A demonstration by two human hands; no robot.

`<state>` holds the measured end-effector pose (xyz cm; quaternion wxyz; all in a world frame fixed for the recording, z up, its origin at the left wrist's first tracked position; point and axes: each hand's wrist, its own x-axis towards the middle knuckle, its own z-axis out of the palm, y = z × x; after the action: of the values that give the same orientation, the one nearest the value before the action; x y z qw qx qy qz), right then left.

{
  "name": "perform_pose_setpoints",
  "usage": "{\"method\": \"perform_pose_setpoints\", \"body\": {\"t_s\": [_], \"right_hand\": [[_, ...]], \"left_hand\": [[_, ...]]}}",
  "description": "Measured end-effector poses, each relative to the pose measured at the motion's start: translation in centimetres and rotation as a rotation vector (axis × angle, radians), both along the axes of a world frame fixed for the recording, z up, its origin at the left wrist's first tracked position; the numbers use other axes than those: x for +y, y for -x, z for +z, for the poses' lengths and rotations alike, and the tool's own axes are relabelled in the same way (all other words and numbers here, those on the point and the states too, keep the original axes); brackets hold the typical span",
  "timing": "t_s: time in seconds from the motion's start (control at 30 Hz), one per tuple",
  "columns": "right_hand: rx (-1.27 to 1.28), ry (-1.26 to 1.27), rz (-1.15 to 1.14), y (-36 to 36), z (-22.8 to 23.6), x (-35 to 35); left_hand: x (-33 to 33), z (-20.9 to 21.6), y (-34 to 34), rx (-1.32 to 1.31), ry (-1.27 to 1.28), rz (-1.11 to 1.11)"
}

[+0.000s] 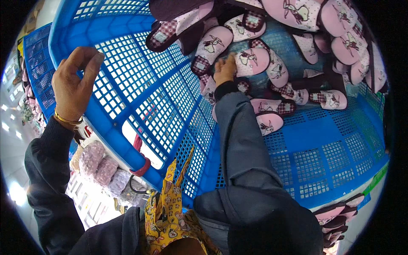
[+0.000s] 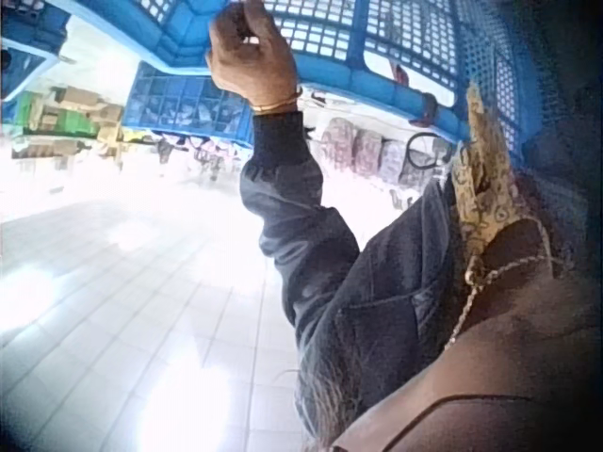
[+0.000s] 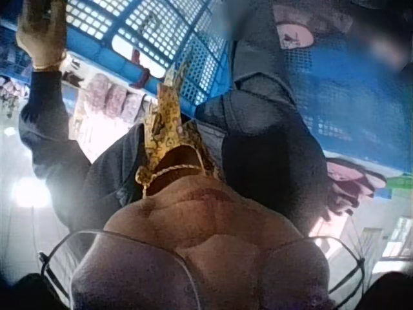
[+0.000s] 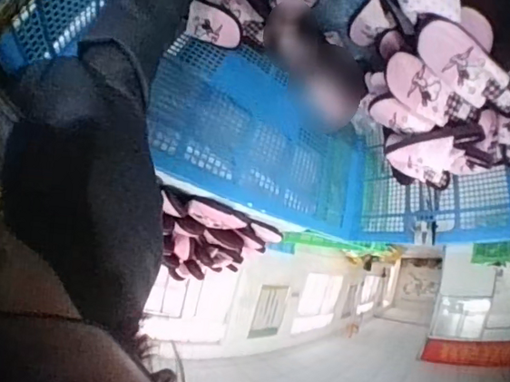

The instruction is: The person repeatedly picks up pink slippers from a blue crate and places them onto a pile on a table. The person then handles small white paper tags, folding and arranging them on the table.

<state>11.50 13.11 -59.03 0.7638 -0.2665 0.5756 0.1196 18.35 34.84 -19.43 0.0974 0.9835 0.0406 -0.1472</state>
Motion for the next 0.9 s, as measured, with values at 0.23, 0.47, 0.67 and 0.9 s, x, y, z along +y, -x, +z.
{"method": "perform_pose_setpoints", "body": {"t_s": [0.23, 0.47, 0.67, 0.9], "right_hand": [[-0.014, 0.154, -0.077, 1.7, -7.4, -3.7], [0.023, 0.018, 0.094, 1.9, 1.8, 0.7], [-0.211, 0.450, 0.331, 2.7, 1.0, 3.7], [-0.184, 0.773, 0.806, 0.9, 1.9, 2.2]], "left_hand": [[-0.2, -0.2, -0.4, 0.034, -0.024, -0.008], [-0.9, 0.2, -0.5, 0.032, -0.068, -0.023], [-0.8, 0.0, -0.7, 0.032, -0.117, -0.064], [-0.6, 0.0, -0.2, 0.002, -0.008, -0.008]]}}
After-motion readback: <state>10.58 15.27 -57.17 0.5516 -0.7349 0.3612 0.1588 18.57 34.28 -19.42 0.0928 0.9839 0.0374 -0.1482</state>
